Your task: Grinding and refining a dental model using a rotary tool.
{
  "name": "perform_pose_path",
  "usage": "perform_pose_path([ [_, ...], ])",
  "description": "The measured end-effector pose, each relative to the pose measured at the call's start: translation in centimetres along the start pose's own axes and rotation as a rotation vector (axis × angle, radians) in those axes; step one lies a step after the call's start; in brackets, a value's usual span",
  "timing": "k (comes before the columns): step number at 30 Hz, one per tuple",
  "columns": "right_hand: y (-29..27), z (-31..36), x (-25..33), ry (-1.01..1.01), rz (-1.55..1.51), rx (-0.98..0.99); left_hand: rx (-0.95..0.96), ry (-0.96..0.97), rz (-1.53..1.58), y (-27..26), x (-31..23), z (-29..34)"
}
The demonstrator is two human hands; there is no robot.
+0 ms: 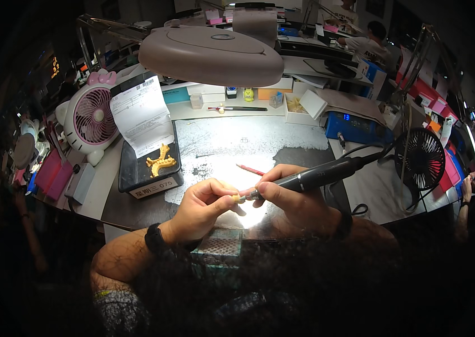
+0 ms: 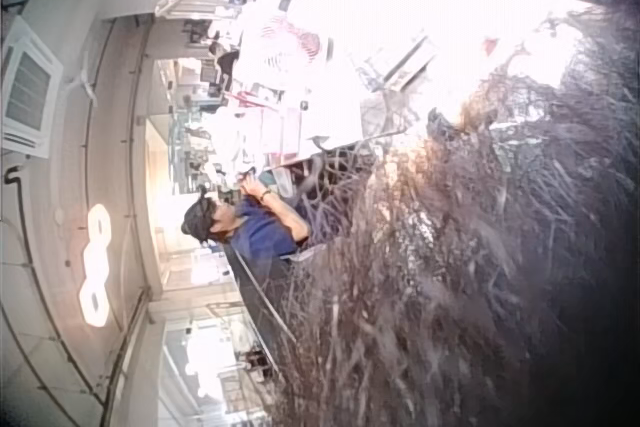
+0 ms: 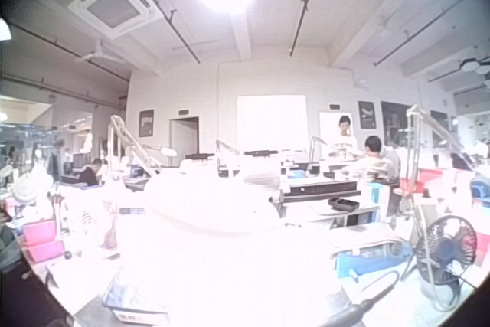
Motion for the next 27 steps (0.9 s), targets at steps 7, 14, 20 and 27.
perform_pose_path([
  [7,-0.04,0.05,-0.08,0.017,0.003,-0.007,-0.002,-0.001,0.017,-0.08,0.15,-0.01],
  [14,-0.07,0.04,-0.05,0.006,0.028,-0.02,0.002,0.003,0.003,-0.12,0.16,0.03],
  [20,-0.09,0.05,-0.06,-0.003,0.057,-0.026,-0.003,0.003,0.007,-0.24,0.23,0.07],
  [27,-0.02,0.1,0.04,-0.007,0.038,-0.009,0.007,0.001,0.0,-0.17,0.19,-0.01],
])
Point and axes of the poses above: each hand's wrist, its own z-axis away from the middle knuckle, its own y-axis out of the palm, x = y × z, the point moved 7 cm from there along -z, towards the middle knuckle
